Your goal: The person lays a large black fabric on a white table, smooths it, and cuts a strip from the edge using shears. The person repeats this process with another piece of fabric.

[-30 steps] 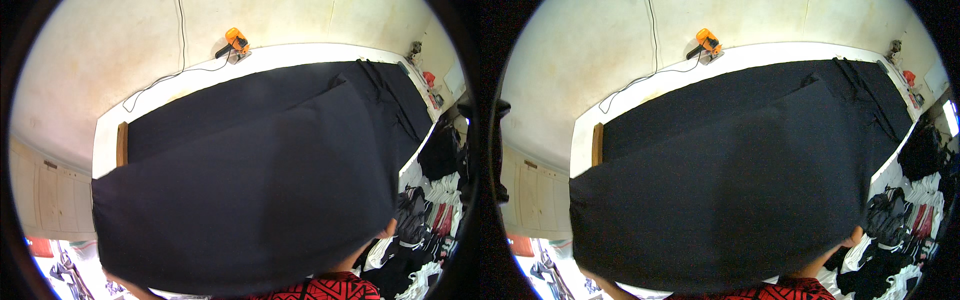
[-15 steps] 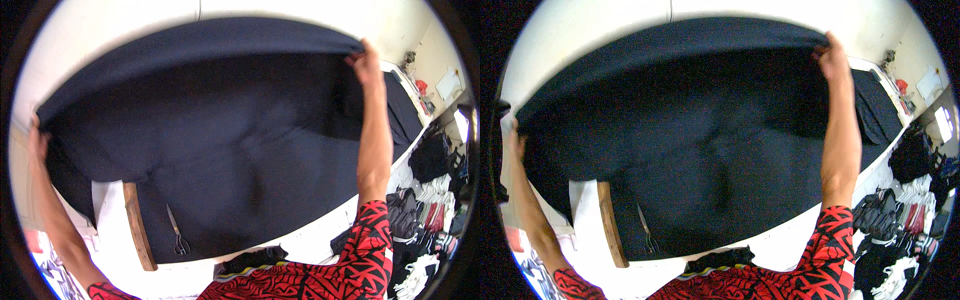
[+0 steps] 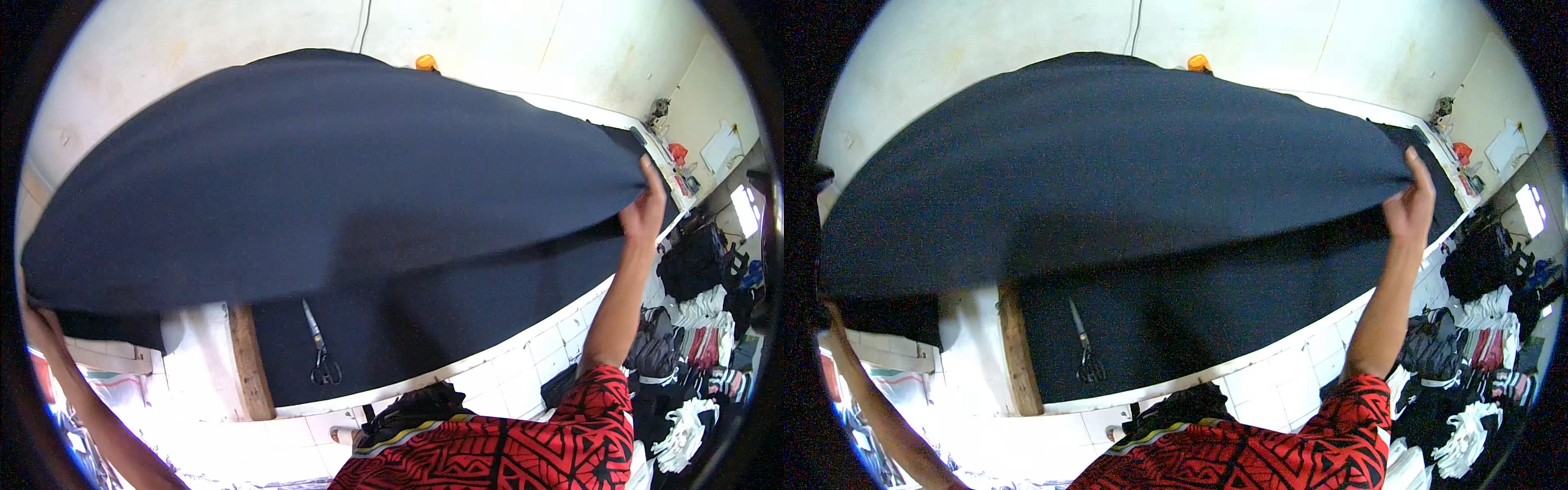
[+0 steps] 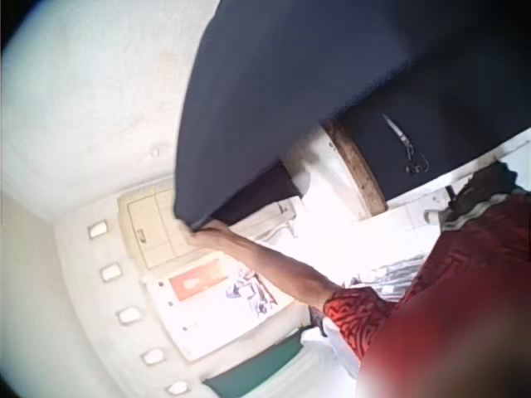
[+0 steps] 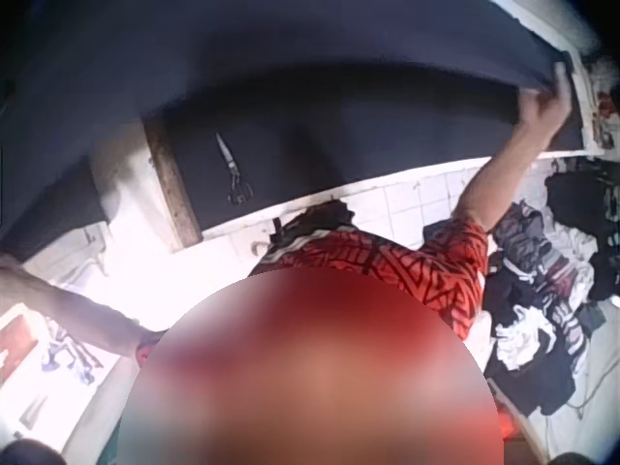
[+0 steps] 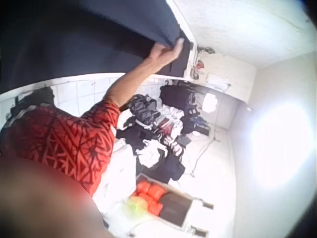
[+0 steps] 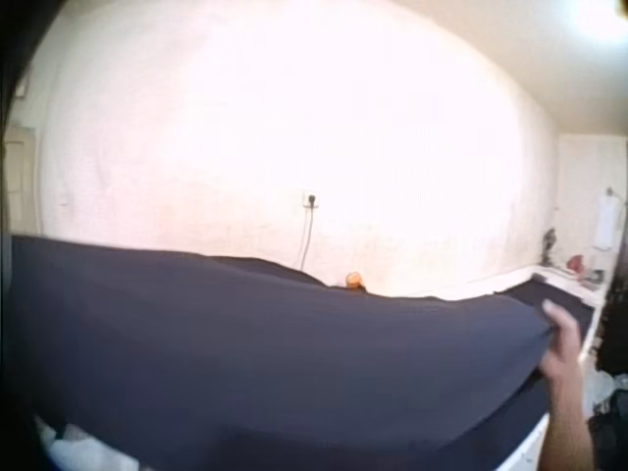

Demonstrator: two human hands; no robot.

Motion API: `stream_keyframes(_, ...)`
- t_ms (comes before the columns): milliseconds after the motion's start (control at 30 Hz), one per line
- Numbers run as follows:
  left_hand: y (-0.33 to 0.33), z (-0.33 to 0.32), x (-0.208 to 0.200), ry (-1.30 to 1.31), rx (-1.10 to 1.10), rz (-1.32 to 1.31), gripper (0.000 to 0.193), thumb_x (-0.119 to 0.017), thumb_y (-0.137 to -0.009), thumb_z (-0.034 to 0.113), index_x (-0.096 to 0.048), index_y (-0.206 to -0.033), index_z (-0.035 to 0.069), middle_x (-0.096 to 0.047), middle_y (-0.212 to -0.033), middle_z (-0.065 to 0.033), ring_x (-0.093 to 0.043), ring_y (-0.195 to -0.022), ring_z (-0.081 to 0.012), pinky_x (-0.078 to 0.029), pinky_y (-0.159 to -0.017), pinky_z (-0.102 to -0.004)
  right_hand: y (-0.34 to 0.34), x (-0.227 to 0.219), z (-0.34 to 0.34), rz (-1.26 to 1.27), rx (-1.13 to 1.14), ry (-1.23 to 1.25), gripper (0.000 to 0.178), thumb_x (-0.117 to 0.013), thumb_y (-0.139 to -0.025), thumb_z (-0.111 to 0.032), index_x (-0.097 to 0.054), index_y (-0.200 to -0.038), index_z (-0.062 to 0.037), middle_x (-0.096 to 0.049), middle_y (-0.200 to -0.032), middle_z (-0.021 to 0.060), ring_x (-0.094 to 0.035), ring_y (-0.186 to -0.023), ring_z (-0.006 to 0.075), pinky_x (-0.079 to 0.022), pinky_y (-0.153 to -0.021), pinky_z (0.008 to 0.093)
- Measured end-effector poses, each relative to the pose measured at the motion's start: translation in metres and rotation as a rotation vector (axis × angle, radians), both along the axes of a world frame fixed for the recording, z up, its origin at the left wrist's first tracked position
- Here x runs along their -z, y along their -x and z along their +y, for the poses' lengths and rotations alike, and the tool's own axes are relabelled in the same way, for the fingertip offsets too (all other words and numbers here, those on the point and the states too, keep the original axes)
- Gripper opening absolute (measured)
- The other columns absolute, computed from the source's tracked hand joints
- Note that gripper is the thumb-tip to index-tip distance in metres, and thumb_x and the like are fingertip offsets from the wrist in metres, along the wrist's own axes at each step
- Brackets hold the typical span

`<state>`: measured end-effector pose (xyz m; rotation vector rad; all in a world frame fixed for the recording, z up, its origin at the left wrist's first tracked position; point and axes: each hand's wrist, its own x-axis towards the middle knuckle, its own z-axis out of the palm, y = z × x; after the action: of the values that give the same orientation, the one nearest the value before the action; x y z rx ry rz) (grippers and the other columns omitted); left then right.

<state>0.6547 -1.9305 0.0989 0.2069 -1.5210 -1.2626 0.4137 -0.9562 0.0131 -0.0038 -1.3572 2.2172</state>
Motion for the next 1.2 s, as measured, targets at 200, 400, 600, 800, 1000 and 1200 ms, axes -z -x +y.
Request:
stream_keyframes(200, -0.114, -0.030, 0.182, -0.431, 0.100, -0.347, 0.054, -0.078, -0.101, 0.033, -0.070, -0.138, -0.004, -0.071, -0.139, -0.0156, -0.071, -0.117, -0.0216, -0.056, -0.100, -0.0341, -0.131, 0.160, -0.173, -0.089, -0.106, 0.488, 0.058, -0.075, -0.106, -0.033, -0.059, -0.151, -0.0005, -0.062, -0.156, 0.0154, -0.056, -0.146, 0.0377, -0.039, -0.127, 0.0594)
stream_keyframes(400, -0.172, -0.015, 0.389, -1.229, 0.627, -0.399, 0.029, -0.079, -0.099, 0.025, -0.071, -0.120, 0.008, -0.078, -0.113, -0.0098, -0.073, -0.096, -0.0273, -0.063, -0.079, -0.0369, -0.305, 0.347, -0.465, -0.409, -1.165, 0.661, 0.072, -0.053, -0.111, -0.038, -0.027, -0.173, -0.0109, -0.037, -0.176, 0.0221, -0.039, -0.160, 0.0448, -0.035, -0.126, 0.0729)
stream_keyframes(600, -0.249, -0.061, 0.517, -1.376, 0.437, -0.480, 0.045, -0.069, -0.107, 0.023, -0.054, -0.140, -0.004, -0.061, -0.147, -0.0247, -0.064, -0.135, -0.0381, -0.055, -0.119, -0.0529, -0.458, 0.431, -0.681, -0.886, -1.561, 0.650, 0.066, -0.065, -0.111, -0.024, -0.039, -0.170, -0.0119, -0.048, -0.169, 0.0220, -0.050, -0.155, 0.0394, -0.043, -0.126, 0.0606)
stream_keyframes(800, -0.308, -0.150, 0.515, -0.854, 0.216, -0.942, 0.054, -0.068, -0.103, 0.014, -0.051, -0.151, -0.003, -0.072, -0.126, -0.0208, -0.077, -0.103, -0.0311, -0.064, -0.091, -0.0401, -0.436, 0.431, -0.810, -1.088, -1.212, 0.595, 0.049, -0.066, -0.112, -0.024, -0.052, -0.153, -0.0010, -0.054, -0.162, 0.0216, -0.056, -0.150, 0.0393, -0.049, -0.123, 0.0552)
stream_keyframes(1000, -0.356, -0.258, 0.493, -0.653, 0.062, -1.115, 0.043, -0.063, -0.101, 0.004, -0.061, -0.144, -0.005, -0.077, -0.109, -0.0181, -0.077, -0.085, -0.0236, -0.063, -0.073, -0.0323, -0.428, 0.445, -0.927, -1.200, -1.003, 0.768, 0.036, -0.071, -0.109, -0.016, -0.060, -0.139, -0.0006, -0.064, -0.143, 0.0165, -0.059, -0.145, 0.0347, -0.050, -0.123, 0.0545)
stream_keyframes(1200, -0.236, -0.325, 0.481, -0.499, 0.189, -0.943, 0.029, -0.064, -0.107, 0.004, -0.069, -0.135, -0.003, -0.077, -0.112, -0.0171, -0.076, -0.093, -0.0205, -0.062, -0.075, -0.0290, -0.404, 0.419, -1.013, -1.129, -0.843, 0.564, 0.046, -0.072, -0.106, -0.008, -0.057, -0.149, 0.0011, -0.064, -0.149, 0.0150, -0.063, -0.135, 0.0305, -0.051, -0.120, 0.0469)
